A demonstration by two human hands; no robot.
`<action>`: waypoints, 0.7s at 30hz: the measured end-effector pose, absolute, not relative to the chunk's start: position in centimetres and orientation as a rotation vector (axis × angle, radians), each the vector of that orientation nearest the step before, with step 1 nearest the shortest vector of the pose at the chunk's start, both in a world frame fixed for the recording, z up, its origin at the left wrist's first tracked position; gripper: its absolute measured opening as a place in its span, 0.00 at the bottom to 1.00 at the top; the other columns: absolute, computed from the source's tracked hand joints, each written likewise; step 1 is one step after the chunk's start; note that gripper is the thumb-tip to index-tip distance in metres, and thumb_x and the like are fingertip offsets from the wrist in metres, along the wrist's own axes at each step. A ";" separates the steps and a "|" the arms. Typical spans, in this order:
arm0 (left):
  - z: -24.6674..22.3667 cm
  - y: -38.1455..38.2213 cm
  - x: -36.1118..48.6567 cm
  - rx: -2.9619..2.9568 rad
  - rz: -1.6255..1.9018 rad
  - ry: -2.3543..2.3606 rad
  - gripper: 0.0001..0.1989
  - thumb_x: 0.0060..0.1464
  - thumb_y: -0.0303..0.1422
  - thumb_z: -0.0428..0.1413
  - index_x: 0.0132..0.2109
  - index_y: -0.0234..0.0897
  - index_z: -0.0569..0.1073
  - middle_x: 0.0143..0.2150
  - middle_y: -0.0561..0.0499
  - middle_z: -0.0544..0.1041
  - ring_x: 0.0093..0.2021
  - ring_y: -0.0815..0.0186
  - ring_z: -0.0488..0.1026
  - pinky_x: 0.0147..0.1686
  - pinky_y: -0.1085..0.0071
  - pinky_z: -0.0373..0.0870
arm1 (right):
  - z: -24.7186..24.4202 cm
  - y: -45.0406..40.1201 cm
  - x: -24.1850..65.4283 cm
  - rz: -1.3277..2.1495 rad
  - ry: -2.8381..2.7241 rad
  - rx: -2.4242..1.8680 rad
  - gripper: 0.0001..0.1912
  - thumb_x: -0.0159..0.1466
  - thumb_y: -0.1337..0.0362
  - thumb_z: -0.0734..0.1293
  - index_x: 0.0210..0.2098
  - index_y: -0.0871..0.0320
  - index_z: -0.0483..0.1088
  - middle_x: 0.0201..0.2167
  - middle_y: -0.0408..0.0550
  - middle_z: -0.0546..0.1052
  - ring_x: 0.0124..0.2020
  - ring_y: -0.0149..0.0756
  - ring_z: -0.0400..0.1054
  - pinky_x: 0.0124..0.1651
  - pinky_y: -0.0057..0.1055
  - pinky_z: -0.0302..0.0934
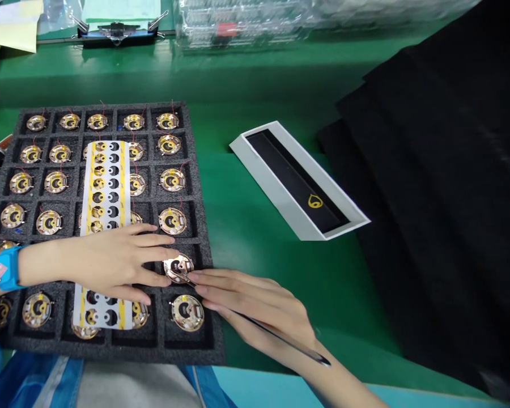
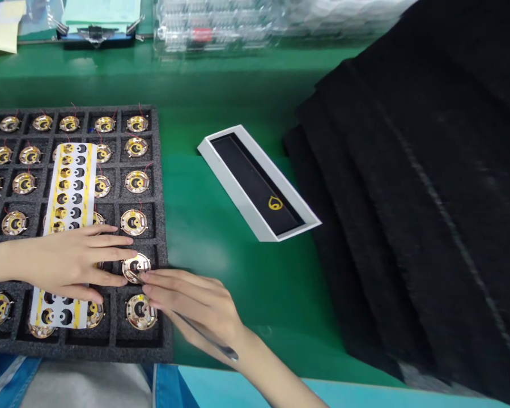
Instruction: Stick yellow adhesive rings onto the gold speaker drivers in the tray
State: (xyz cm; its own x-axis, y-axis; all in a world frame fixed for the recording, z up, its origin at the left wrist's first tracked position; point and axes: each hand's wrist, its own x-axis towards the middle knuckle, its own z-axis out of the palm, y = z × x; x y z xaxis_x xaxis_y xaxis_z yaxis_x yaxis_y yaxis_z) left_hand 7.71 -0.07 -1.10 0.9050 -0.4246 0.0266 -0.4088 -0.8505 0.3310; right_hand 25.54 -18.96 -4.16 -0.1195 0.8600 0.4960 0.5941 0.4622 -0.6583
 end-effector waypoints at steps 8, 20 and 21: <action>-1.0 -0.1 7.8 2.744 -0.126 -0.600 0.20 0.64 0.43 0.49 0.56 0.40 0.73 0.62 0.42 0.68 0.65 0.53 0.61 0.64 0.54 0.56 | -4.4 -19.5 25.3 0.289 -1.779 -1.254 0.10 0.62 0.77 0.66 0.42 0.61 0.73 0.35 0.56 0.83 0.41 0.39 0.78 0.42 0.30 0.75; -0.7 -0.1 7.9 2.737 -0.170 -0.578 0.21 0.64 0.44 0.49 0.57 0.39 0.73 0.60 0.38 0.69 0.65 0.52 0.61 0.64 0.54 0.56 | -5.5 -21.1 24.3 0.174 -1.092 -1.717 0.15 0.60 0.74 0.69 0.41 0.48 0.78 0.36 0.45 0.82 0.34 0.43 0.78 0.38 0.38 0.75; -0.3 0.0 7.8 2.734 -0.183 -0.557 0.22 0.64 0.44 0.49 0.57 0.38 0.73 0.62 0.38 0.68 0.66 0.52 0.60 0.65 0.54 0.55 | -5.5 -21.2 24.4 0.211 -1.094 -1.696 0.18 0.61 0.74 0.68 0.44 0.46 0.77 0.38 0.46 0.82 0.36 0.44 0.78 0.39 0.40 0.75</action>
